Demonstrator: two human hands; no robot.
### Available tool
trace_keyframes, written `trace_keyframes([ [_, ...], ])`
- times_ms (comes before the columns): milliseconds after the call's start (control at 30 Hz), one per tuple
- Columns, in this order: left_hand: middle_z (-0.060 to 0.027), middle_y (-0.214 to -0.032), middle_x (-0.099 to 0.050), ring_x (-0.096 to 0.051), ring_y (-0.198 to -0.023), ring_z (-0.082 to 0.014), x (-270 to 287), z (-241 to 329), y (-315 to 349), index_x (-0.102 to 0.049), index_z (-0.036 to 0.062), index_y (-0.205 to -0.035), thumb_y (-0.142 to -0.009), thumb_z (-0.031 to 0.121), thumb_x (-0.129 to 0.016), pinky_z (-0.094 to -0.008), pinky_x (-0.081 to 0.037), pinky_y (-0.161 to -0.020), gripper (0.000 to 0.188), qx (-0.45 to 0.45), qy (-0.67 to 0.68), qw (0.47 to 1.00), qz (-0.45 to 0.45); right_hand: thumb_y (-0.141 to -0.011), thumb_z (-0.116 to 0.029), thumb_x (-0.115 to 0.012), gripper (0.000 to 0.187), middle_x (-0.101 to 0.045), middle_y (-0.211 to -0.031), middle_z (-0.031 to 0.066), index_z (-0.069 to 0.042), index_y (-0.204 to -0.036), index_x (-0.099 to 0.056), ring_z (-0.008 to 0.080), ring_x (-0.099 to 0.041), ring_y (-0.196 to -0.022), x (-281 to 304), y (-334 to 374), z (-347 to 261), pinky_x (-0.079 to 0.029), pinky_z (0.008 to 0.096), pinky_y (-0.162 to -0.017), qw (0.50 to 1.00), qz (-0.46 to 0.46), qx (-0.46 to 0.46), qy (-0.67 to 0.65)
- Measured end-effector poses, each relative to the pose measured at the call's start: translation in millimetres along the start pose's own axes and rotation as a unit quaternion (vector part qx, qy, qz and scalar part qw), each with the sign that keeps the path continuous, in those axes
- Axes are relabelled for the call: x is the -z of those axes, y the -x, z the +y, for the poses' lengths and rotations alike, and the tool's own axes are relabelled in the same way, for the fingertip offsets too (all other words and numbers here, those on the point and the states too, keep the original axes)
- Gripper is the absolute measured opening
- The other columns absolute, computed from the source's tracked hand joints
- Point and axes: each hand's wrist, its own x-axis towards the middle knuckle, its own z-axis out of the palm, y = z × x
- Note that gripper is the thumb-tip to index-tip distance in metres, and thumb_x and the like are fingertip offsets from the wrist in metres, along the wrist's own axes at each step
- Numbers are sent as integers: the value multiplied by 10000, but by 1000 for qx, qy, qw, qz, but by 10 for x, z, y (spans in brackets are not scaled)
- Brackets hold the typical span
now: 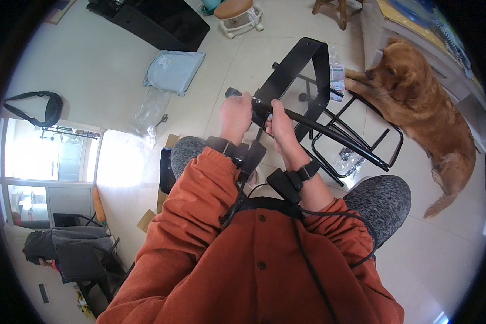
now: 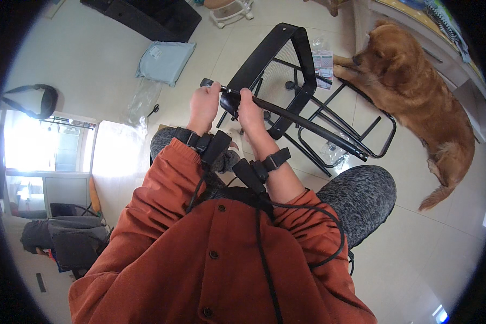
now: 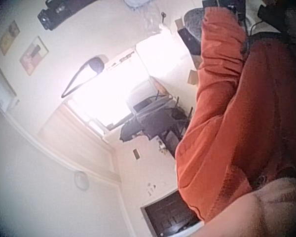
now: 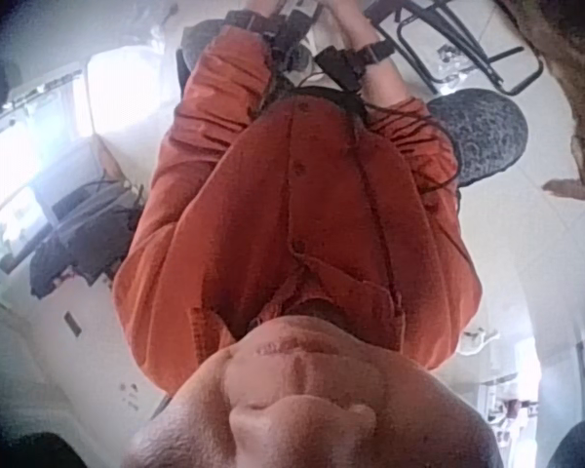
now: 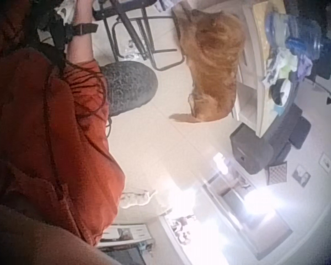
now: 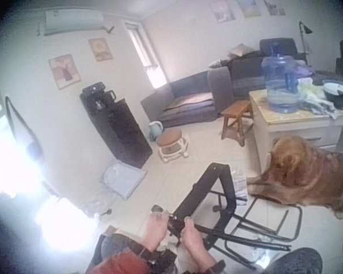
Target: The person assembles a chair by attaching a metal support bar to the chair back using an Allen key. They insert the bar, align it, and tighten the fasteners to secure it in place.
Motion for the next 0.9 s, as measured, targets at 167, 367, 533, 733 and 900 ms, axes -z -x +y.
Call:
trace_keyframes([
  [167, -50, -529, -457, -422, -512, -142, 28, 81, 53, -516, -12, -567, -792, 375, -551, -350, -361, -511, 449, 40, 13, 998, -47, -870, -463, -441, 419, -389, -525, -14, -122, -626, -442, 96, -372, -443, -12, 10, 4, -290, 243, -429, 999, -6, 31, 30],
  [367, -223, -643, -598, -605, -658, -365, 24, 154, 56, -626, -41, -666, -776, 346, -511, -410, -452, -630, 418, 50, -18, 997, -56, -862, -448, -436, 413, -383, -514, -3, -104, -634, -453, 106, -362, -431, -11, -19, -1, -283, 258, -413, 999, 3, 13, 50],
  [533, -246, -637, -588, -606, -672, -379, -34, 116, 32, -621, -55, -659, -761, 319, -524, -415, -460, -638, 400, 29, -2, 999, -37, -856, -425, -446, 387, -384, -524, -9, -97, -651, -457, 101, -344, -428, 11, -31, -19, -274, 252, -406, 1000, 0, 7, 30],
  [733, -159, -689, -603, -575, -657, -239, -15, 112, 40, -568, -43, -710, -758, 314, -563, -371, -452, -634, 361, 26, -26, 999, -38, -858, -404, -447, 371, -371, -519, -20, -112, -629, -436, 96, -321, -422, -2, -8, -6, -260, 252, -407, 1000, -3, 16, 12],
  [900, -182, -706, -610, -590, -674, -265, 10, 108, 13, -565, -42, -709, -752, 320, -571, -375, -460, -648, 365, 6, -37, 998, -54, -863, -387, -446, 370, -351, -504, -29, -128, -600, -409, 95, -309, -418, -7, -20, 7, -246, 254, -406, 1000, -1, 17, 19],
])
